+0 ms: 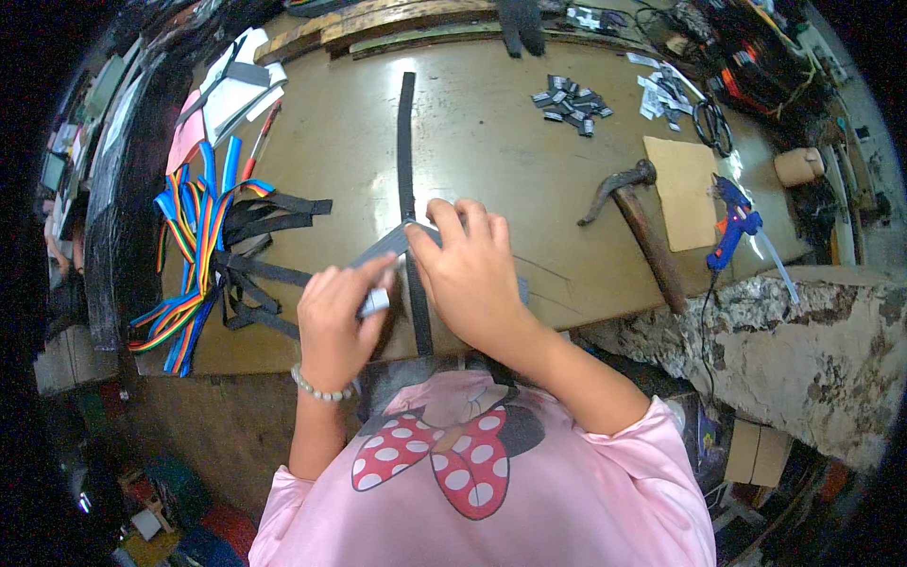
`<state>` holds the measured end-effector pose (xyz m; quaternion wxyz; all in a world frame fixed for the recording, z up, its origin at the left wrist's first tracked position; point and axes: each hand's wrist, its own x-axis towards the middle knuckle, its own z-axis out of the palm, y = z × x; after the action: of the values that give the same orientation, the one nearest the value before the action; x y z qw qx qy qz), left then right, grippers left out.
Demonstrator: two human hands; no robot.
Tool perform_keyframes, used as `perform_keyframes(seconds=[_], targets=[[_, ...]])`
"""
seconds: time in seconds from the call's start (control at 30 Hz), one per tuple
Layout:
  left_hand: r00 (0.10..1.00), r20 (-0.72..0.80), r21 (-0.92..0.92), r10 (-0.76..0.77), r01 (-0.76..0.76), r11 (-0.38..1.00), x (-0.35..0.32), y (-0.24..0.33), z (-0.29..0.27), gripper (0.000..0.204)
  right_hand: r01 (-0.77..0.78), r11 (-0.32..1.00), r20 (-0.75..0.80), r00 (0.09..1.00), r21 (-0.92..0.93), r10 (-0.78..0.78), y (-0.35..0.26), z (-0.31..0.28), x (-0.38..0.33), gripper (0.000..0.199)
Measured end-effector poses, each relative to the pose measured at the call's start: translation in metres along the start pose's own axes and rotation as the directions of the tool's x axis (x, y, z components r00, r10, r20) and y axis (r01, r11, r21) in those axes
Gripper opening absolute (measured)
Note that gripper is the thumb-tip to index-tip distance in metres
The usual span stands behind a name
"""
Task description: The person cuts a bundle of rainbow-colored straps with scissors, then uses a hot glue gun to attach small rectangular pieces and a rainbow strap to a long black strap on a workbench. The person repeatedly applies glue and presses components into place.
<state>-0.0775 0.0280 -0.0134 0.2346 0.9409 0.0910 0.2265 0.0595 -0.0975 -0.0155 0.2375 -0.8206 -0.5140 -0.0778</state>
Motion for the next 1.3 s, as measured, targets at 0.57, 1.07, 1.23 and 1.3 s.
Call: perform_keyframes(seconds=[0.57, 1.07, 1.23, 1.3], targets=[[0.987, 0.020, 0.033, -0.161, 0.161, 0.986, 0.009, -0.005, 0.022, 0.038, -0.579, 0.636, -0.364, 0.525, 0.510, 0.770, 0.214, -0.140, -0.074, 0.046], [0.983, 0.023, -0.066, -0.181, 0.183, 0.981, 0.009, -0.007, 0.021, 0.039, -0.322, 0.819, 0.303, 0.934, 0.475, 0.191, 0.041, -0.070, 0.029, 0.042], [0.987, 0.014, -0.049, -0.161, 0.162, 0.986, 0.010, -0.007, 0.020, 0.039, -0.312, 0.834, 0.313, 0.933, 0.455, 0.178, 0.042, -0.065, 0.031, 0.042], [0.987, 0.015, -0.045, -0.161, 0.161, 0.986, 0.010, -0.007, 0.019, 0.039, -0.303, 0.836, 0.296, 0.939, 0.458, 0.178, 0.041, -0.065, 0.029, 0.042]])
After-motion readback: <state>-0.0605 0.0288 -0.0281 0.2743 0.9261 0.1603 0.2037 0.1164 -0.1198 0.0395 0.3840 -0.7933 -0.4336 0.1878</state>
